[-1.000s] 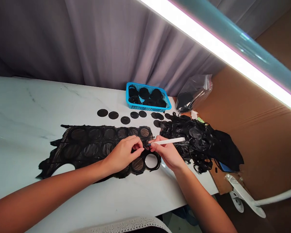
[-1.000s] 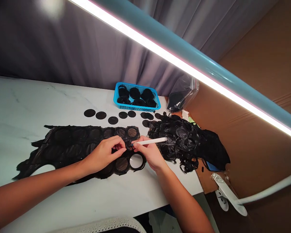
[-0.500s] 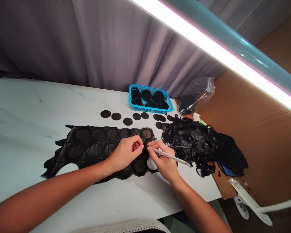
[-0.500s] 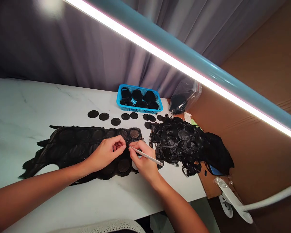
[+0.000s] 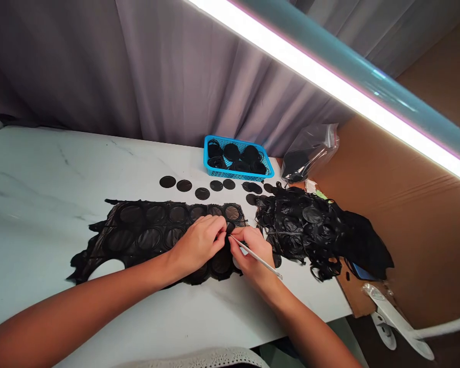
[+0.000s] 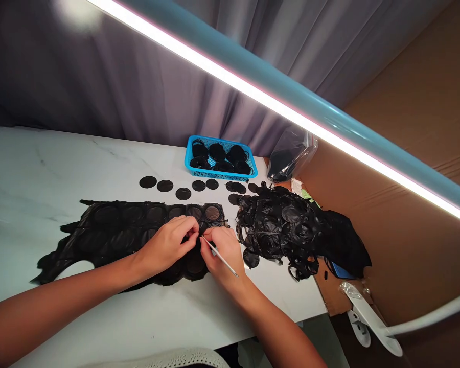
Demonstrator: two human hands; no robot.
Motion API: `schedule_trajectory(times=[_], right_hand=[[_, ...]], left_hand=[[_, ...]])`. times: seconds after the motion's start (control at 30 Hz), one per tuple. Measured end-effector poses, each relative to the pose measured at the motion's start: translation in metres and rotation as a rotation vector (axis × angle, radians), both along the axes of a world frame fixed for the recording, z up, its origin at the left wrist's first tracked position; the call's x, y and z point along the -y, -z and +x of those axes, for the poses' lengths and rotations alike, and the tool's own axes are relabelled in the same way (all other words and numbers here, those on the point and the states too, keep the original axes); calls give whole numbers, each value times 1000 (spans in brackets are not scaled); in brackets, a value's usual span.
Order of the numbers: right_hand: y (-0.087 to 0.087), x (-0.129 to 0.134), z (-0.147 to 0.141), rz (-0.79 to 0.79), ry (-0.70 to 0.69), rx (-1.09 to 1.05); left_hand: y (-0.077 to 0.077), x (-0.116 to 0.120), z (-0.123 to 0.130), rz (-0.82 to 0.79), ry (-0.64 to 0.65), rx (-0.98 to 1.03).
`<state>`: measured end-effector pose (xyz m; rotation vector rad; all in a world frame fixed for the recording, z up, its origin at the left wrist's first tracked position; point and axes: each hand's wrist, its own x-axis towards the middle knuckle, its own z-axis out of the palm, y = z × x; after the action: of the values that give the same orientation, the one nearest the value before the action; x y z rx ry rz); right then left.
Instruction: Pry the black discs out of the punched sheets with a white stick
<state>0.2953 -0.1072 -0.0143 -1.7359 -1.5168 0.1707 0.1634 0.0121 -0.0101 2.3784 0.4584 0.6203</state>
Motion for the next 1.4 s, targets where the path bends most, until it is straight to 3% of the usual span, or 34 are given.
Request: schedule_trajectory(times=[0.23, 0.43, 0.57, 0.73, 0.87, 0.97, 1.2, 1.4], right_hand=[[3, 0, 1, -3, 43, -22], [2, 1, 5, -35, 84, -399], [3, 1, 4, -30, 76, -504], [3, 1, 2, -37, 81, -513], [2, 2, 2, -27, 86, -496], [4, 3, 2, -21, 82, -470], [8, 3, 1, 19, 78, -298], [6, 5, -2, 60, 64, -150]], left_hand=[[4, -1, 0, -130, 37, -1], [-1, -2, -1, -311, 19, 13], [-1, -1, -1, -383, -28, 14], [1, 1, -5, -148, -207, 114], [2, 3, -7, 4, -120, 158], [4, 3, -4, -151, -66, 108], [4, -1, 2, -584, -92, 46], [2, -1, 2, -641, -82, 39]])
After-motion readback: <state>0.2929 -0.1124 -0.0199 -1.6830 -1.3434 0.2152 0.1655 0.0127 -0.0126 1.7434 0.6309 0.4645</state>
